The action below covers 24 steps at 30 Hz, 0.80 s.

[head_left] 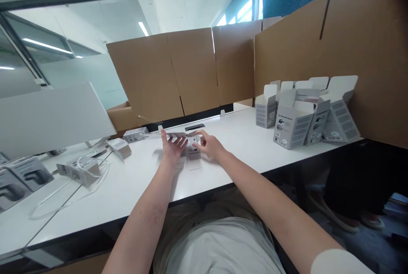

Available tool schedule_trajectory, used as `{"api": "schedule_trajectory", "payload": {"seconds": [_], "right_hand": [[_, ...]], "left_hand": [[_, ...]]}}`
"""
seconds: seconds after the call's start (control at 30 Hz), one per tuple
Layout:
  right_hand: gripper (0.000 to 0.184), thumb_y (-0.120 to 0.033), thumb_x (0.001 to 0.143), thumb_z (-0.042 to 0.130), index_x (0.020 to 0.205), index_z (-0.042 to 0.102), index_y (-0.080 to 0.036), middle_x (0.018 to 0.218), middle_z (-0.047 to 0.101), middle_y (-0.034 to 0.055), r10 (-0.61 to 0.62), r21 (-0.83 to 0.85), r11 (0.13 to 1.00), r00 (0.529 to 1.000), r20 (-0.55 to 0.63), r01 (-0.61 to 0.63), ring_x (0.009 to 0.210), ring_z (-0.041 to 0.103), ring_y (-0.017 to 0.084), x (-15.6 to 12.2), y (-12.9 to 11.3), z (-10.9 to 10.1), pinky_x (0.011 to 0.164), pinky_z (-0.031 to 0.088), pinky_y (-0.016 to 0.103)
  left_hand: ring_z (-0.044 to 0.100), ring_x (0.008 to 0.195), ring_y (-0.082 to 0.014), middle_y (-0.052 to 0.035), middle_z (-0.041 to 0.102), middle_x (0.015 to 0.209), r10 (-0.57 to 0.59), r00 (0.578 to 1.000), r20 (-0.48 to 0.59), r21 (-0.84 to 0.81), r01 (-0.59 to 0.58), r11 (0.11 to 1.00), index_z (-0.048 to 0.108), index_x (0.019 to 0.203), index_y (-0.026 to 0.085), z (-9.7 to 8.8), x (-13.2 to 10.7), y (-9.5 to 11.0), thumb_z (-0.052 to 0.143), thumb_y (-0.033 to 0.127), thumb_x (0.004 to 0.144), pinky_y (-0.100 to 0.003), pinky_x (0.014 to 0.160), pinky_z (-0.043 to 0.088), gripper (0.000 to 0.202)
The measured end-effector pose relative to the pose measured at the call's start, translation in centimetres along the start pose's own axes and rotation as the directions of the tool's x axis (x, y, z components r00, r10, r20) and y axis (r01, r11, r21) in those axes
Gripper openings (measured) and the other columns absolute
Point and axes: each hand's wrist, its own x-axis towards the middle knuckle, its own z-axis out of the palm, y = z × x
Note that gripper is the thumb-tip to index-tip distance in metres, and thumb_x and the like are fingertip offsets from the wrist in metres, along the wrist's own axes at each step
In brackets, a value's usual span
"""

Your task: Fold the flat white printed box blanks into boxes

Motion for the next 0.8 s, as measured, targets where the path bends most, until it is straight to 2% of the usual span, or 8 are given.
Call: {"api": "schedule_trajectory", "payload": {"seconds": [0.13, 0.17, 0.27, 0.33, 0.43, 0.57, 0.67, 0.8], "right_hand": [[0.061, -0.046, 0.108, 0.082, 0.164, 0.063, -0.030, 0.077, 0.060, -0.0057, -0.039, -0.004, 0.999, 0.993, -0.111, 0.039, 0.071, 0.059, 0.022, -0.1, -0.1, -0.4, 0.079, 0.046, 0.031], [0.055, -0.046, 0.108, 0.083, 0.158, 0.069, -0.030, 0.076, 0.059, -0.0050, -0.052, -0.026, 0.998, 0.993, -0.103, 0.049, 0.071, 0.058, 0.022, 0.0, 0.0, -0.4, 0.080, 0.046, 0.031], [0.026, -0.051, 0.108, 0.087, 0.122, 0.089, -0.029, 0.069, 0.057, -0.0026, -0.084, -0.118, 0.990, 0.996, -0.009, 0.082, 0.069, 0.054, 0.020, 0.1, 0.3, 0.1, 0.080, 0.045, 0.032], [0.027, -0.054, 0.106, 0.092, 0.115, 0.093, -0.029, 0.068, 0.059, -0.0023, -0.108, -0.119, 0.986, 0.992, 0.063, 0.115, 0.067, 0.053, 0.019, 0.1, 0.5, 0.6, 0.079, 0.043, 0.032], [0.051, -0.057, 0.100, 0.101, 0.143, 0.092, -0.031, 0.072, 0.065, -0.0031, -0.121, -0.054, 0.990, 0.979, 0.165, 0.132, 0.068, 0.058, 0.019, 0.0, 0.6, 1.0, 0.079, 0.045, 0.032], [0.088, -0.062, 0.098, 0.103, 0.175, 0.072, -0.033, 0.074, 0.067, -0.0036, -0.037, -0.083, 0.995, 0.965, 0.261, 0.060, 0.072, 0.064, 0.022, -0.3, 0.5, 0.8, 0.080, 0.046, 0.033], [0.096, -0.063, 0.102, 0.100, 0.185, 0.060, -0.033, 0.076, 0.067, -0.0035, 0.024, -0.151, 0.988, 0.943, 0.331, 0.028, 0.075, 0.065, 0.023, -0.5, 0.0, 0.4, 0.079, 0.045, 0.033], [0.100, -0.062, 0.107, 0.096, 0.192, 0.048, -0.039, 0.079, 0.067, -0.0041, 0.036, -0.182, 0.983, 0.931, 0.363, 0.033, 0.077, 0.065, 0.023, -0.5, -0.5, 0.2, 0.079, 0.044, 0.033]], "left_hand": [[0.081, 0.118, -0.0312, -0.0161, 0.077, 0.121, 0.026, 1.000, 0.000, -0.015, -0.026, 1.000, 0.065, 0.123, 0.025, -0.6, -0.3, 0.4, 0.053, 0.105, 0.094, -0.047, 0.104, 0.073, 0.086], [0.081, 0.119, -0.0315, -0.0170, 0.078, 0.123, 0.033, 0.999, 0.005, -0.009, -0.033, 0.999, 0.067, 0.122, 0.024, -0.8, -0.3, 0.5, 0.051, 0.106, 0.095, -0.047, 0.102, 0.073, 0.088], [0.081, 0.120, -0.0315, -0.0180, 0.079, 0.128, 0.058, 0.997, 0.045, 0.002, -0.058, 0.998, 0.072, 0.124, 0.024, -1.2, -0.2, 0.5, 0.045, 0.106, 0.095, -0.045, 0.100, 0.072, 0.091], [0.082, 0.122, -0.0324, -0.0178, 0.080, 0.129, 0.077, 0.994, 0.073, -0.001, -0.077, 0.997, 0.073, 0.128, 0.025, -1.3, -0.1, 0.4, 0.042, 0.106, 0.095, -0.043, 0.098, 0.072, 0.093], [0.084, 0.126, -0.0364, -0.0161, 0.081, 0.130, 0.096, 0.988, 0.118, -0.009, -0.096, 0.995, 0.071, 0.137, 0.028, -1.3, -0.2, 0.3, 0.048, 0.107, 0.093, -0.049, 0.101, 0.073, 0.093], [0.083, 0.129, -0.0382, -0.0159, 0.083, 0.129, 0.049, 0.974, 0.220, 0.050, -0.061, 0.997, 0.075, 0.131, 0.025, -1.3, -0.3, 0.1, 0.064, 0.106, 0.088, -0.053, 0.110, 0.070, 0.093], [0.081, 0.131, -0.0354, -0.0158, 0.085, 0.127, 0.003, 0.963, 0.271, 0.145, -0.044, 0.988, 0.077, 0.117, 0.022, -1.3, -0.3, -0.1, 0.075, 0.100, 0.086, -0.051, 0.116, 0.066, 0.084], [0.082, 0.128, -0.0334, -0.0127, 0.086, 0.123, -0.054, 0.953, 0.299, 0.262, -0.027, 0.965, 0.074, 0.108, 0.022, -1.3, -0.1, -0.5, 0.094, 0.089, 0.077, -0.053, 0.119, 0.065, 0.077]]}}
